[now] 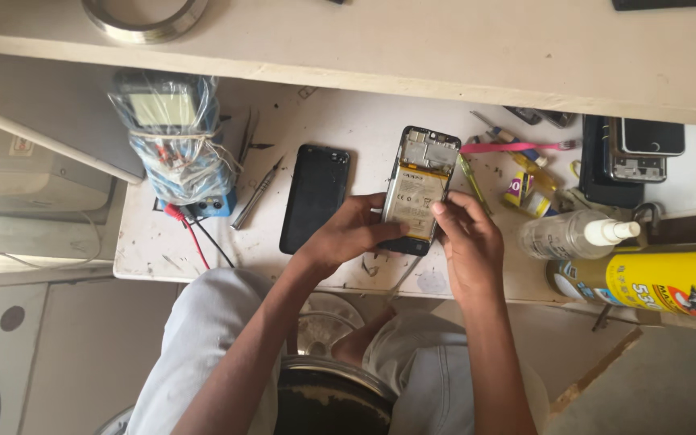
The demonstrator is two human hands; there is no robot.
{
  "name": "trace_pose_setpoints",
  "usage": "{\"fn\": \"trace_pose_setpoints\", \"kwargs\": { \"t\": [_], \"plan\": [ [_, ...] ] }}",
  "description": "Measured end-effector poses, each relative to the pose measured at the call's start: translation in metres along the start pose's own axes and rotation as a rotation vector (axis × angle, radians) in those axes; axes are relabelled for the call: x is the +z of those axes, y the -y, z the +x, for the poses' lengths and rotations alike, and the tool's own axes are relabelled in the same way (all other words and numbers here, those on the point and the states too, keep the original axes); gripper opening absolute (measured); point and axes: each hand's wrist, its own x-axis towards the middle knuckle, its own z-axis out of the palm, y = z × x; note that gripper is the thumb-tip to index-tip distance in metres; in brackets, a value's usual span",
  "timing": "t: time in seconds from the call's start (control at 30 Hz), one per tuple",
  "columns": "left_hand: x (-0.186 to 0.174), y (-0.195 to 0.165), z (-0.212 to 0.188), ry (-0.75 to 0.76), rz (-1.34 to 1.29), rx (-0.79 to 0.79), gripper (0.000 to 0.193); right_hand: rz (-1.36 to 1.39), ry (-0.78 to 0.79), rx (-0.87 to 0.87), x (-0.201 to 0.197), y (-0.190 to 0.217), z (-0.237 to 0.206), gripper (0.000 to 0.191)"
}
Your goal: The person sits at a cluttered repair bench and works on a disassembled smartphone, prying at its frame and handling internal components by hand. They use a screwdriver on the phone, reposition the chassis repeatedly, then fit the back cover onto the phone body and press it closed.
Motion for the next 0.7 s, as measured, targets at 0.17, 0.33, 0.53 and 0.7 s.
{"fn": "trace_pose_setpoints", "kwargs": {
  "t": [0.17,0.33,0.53,0.7],
  "plan": [
    [-0.002,-0.005,-0.001,-0.087,-0.005,0.061,0.05,0.048,0.07,0.026,0.0,-0.003,0.002,0.026],
    [0.003,0.0,0.0,0.024,-0.168,0.2,0.057,0.014,0.102,0.023,0.0,-0.006,0.0,0.025],
    [0.004,0.004,0.0,0.039,-0.317,-0.063,0.054,0.07,0.106,0.033,0.001,-0.003,0.001,0.026],
    [0.005,0.006,0.0,0.094,-0.379,-0.019,0.044,-0.008,0.119,-0.016,0.005,0.007,-0.004,0.028]
  ]
}}
